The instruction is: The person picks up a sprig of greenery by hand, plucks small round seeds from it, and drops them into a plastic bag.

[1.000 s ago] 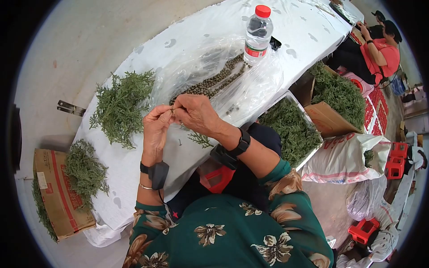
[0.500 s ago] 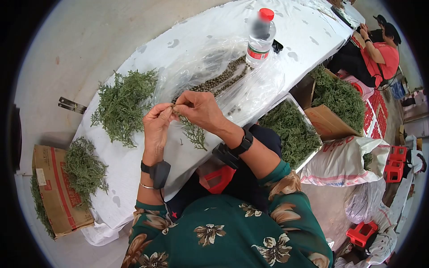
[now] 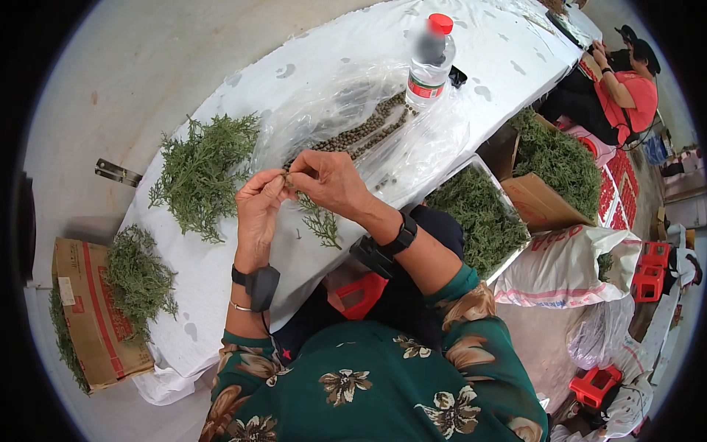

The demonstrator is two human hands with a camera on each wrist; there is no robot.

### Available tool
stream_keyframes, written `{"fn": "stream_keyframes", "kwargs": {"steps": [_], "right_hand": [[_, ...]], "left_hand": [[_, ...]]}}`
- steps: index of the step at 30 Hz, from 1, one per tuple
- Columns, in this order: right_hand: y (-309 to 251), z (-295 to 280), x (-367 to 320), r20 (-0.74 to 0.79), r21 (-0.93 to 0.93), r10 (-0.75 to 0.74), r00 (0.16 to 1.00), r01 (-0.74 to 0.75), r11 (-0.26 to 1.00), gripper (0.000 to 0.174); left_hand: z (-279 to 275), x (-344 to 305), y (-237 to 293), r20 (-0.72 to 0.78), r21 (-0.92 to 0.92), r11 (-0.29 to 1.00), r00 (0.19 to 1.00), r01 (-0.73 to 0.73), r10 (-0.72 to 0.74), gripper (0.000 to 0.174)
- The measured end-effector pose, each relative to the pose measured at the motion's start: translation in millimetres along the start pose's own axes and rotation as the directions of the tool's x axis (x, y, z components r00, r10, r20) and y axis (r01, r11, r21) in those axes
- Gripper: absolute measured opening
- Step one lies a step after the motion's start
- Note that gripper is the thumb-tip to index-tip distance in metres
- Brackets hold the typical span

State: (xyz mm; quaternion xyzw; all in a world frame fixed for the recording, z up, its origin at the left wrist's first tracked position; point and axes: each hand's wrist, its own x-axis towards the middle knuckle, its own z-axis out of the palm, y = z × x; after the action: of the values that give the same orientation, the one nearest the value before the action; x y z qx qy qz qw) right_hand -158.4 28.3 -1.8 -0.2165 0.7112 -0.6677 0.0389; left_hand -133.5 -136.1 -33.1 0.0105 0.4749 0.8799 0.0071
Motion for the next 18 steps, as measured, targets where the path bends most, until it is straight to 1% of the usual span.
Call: {"fn": "stream_keyframes", "kwargs": {"steps": [3, 5, 10, 13, 15, 18], "right_hand": [[1.4, -1.0, 0.1, 0.008, -0.025, -0.01, 1.0, 0.01, 1.0, 0.01], [3.0, -1.2, -0.2, 0.016, -0.05, -0.025, 1.0, 0.026, 0.998, 0.011], [1.1, 0.4, -1.5, 0.031, -0.017, -0.04, 0.999, 0.04, 0.999, 0.01], [3.4, 1.5, -0.1, 0.014, -0.003, -0.084, 0.996, 0.084, 0.996, 0.009], [1.9, 1.0, 0.5, 0.012, 0.001, -0.072, 0.997, 0.072, 0.997, 0.009], [1.2, 1.2, 1.3, 0.011, 0.013, -0.047, 0.999, 0.047, 0.999, 0.008]], "left_hand": [[0.9, -0.3, 0.3, -0.003, -0.023, 1.0, 1.0, 0.006, -0.006, 0.012], [0.1, -0.3, -0.7, 0.006, 0.005, 1.0, 1.0, 0.003, -0.003, 0.012], [2.5, -1.4, -0.8, 0.01, 0.05, 0.999, 1.0, -0.005, 0.004, 0.011], [1.0, -2.1, -1.8, 0.019, 0.022, 1.0, 1.0, 0.005, -0.005, 0.012], [1.3, -1.7, -2.4, 0.026, 0.008, 1.0, 1.0, 0.011, -0.011, 0.012], [1.2, -2.2, -2.5, -0.004, -0.019, 0.999, 0.999, 0.041, -0.041, 0.012]]}}
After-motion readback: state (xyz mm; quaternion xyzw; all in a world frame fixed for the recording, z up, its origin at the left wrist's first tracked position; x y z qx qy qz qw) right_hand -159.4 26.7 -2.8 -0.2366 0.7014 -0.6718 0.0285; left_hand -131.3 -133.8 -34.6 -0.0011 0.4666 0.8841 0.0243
